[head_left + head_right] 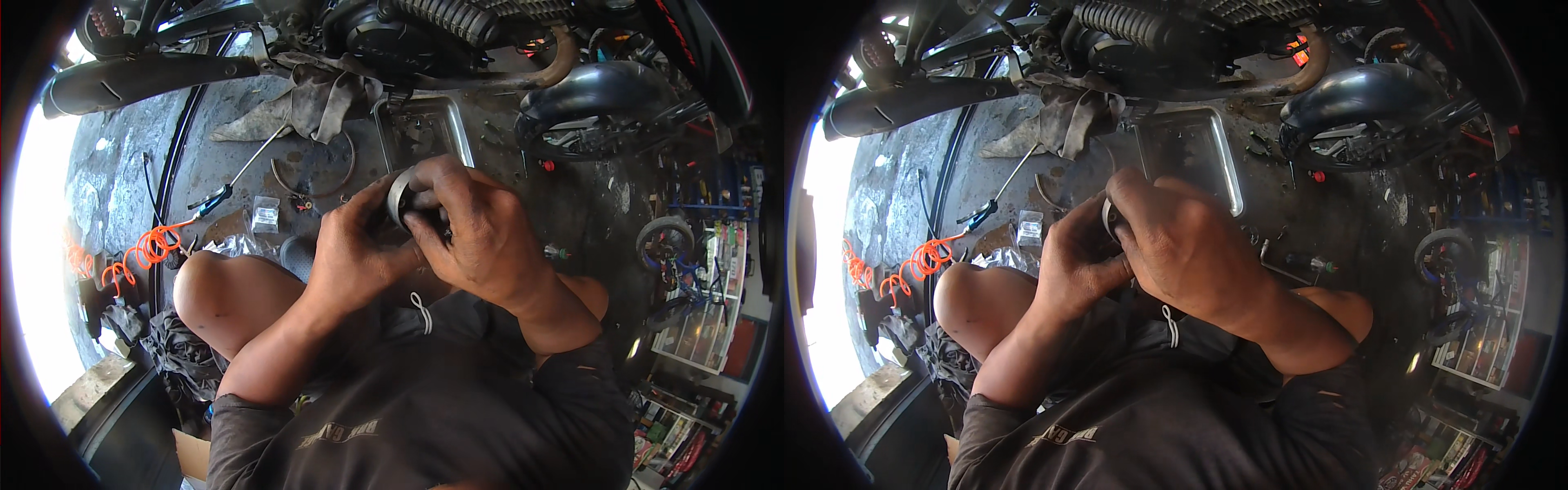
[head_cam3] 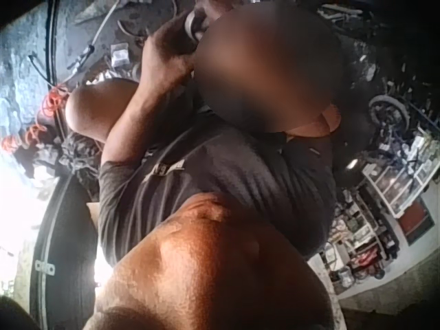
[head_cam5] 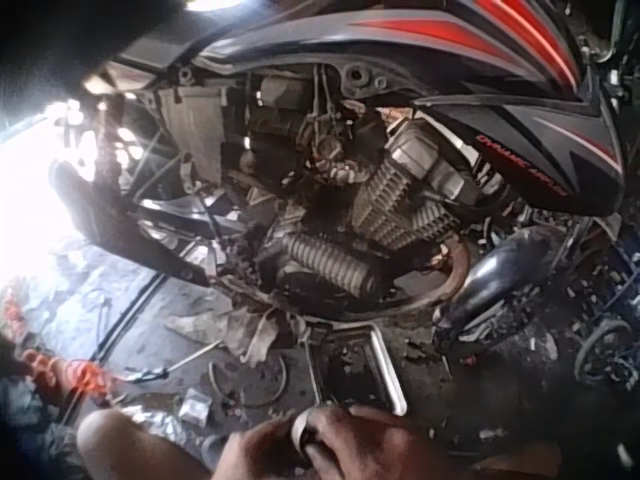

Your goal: The person assembles a motorcycle starter motor by hand, inserting internal components and wires into the housing, using a screwdriver to secure parts, and stripping a wire with a utility knife.

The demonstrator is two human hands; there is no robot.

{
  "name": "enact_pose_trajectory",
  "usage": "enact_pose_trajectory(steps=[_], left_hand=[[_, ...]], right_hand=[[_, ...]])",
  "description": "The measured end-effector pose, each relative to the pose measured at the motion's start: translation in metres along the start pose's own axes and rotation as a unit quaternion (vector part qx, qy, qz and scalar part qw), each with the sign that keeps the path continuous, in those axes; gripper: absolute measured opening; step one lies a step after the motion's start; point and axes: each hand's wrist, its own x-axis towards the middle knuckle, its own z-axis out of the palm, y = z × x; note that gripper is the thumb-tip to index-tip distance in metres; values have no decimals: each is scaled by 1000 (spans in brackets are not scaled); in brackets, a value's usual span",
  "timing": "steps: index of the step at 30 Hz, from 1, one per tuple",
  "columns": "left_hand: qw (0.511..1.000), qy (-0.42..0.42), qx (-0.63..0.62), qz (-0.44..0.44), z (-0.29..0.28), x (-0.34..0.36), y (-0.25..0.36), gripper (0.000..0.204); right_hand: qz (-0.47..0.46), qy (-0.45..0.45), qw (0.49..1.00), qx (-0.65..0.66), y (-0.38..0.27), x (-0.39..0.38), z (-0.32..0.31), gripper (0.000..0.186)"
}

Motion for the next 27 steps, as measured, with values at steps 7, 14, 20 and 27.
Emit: enact_pose_trajectory(steps=[7,14,20,27], left_hand=[[1000,7,-14,14,2,0,1,62],[1000,-3,-5,0,-1,-1,5,61],[999,-3,-29,-19,2,-3,5,60],[1000,-3,-30,-6,2,-4,4,61]], right_hand=[[-8,17,1000,7,-3,-1,-2,42],[-14,14,1000,7,-4,-1,0,42],[-16,-2,1000,13,-2,0,-3,46],[-8,-23,999,28,1,2,-7,55]])
